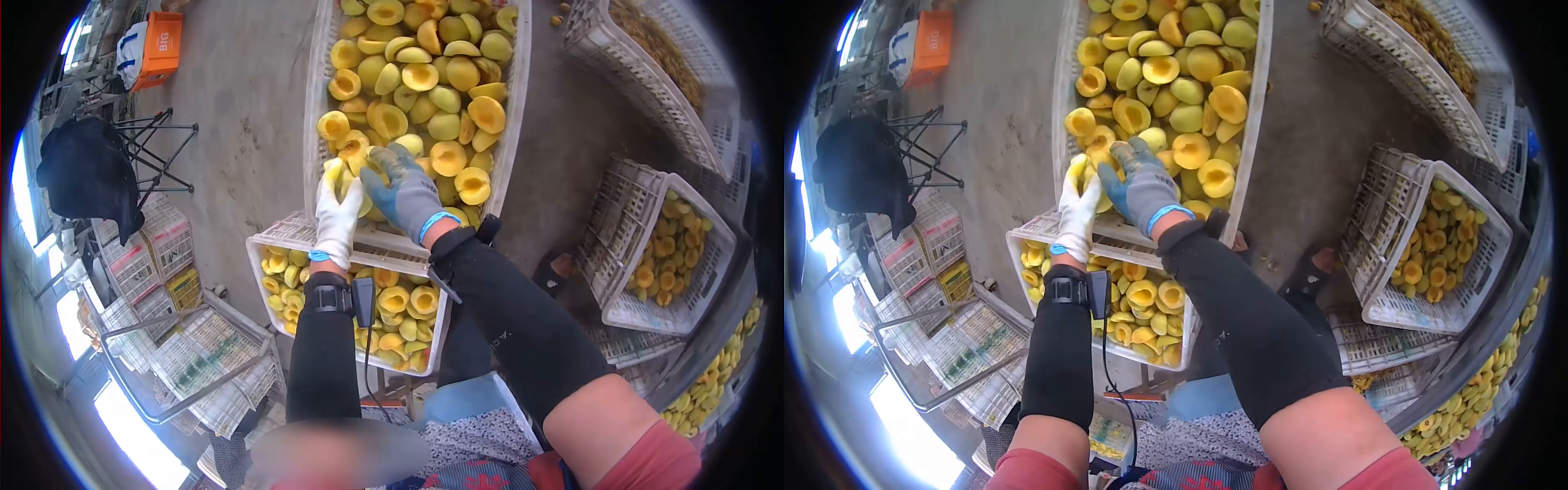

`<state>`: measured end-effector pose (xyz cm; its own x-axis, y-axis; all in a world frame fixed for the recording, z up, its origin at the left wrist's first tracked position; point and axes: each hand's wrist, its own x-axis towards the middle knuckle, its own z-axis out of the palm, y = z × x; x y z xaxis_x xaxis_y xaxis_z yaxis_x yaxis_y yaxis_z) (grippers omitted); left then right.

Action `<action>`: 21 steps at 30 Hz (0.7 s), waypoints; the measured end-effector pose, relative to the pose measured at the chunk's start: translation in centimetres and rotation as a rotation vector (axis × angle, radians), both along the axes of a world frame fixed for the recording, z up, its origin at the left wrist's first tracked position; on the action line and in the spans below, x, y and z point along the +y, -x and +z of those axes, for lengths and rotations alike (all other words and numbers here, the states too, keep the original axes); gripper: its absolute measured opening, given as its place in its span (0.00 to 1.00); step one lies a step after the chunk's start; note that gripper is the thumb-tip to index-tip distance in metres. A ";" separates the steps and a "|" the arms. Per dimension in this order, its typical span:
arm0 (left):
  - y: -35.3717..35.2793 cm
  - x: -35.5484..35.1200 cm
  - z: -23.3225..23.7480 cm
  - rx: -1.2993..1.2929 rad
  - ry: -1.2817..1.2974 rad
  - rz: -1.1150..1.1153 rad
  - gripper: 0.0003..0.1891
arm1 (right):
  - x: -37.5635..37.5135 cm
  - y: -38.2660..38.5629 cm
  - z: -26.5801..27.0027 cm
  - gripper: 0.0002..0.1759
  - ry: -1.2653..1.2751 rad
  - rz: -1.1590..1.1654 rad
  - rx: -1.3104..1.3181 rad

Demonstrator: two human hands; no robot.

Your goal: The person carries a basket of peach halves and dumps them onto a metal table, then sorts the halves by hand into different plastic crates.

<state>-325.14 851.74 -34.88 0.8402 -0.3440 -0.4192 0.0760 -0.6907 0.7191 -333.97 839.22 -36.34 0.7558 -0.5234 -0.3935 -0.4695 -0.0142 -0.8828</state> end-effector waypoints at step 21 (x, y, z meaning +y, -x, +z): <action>8.0 -7.0 0.6 -1.020 -0.278 -0.286 0.28 | -14.5 22.1 4.8 0.24 0.571 -0.367 -0.414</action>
<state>-333.16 844.74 -34.30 0.7407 -0.5826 0.3345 -0.6554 -0.7361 0.1692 -356.09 824.72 -31.58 0.5219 -0.8036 0.2860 -0.1667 -0.4250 -0.8897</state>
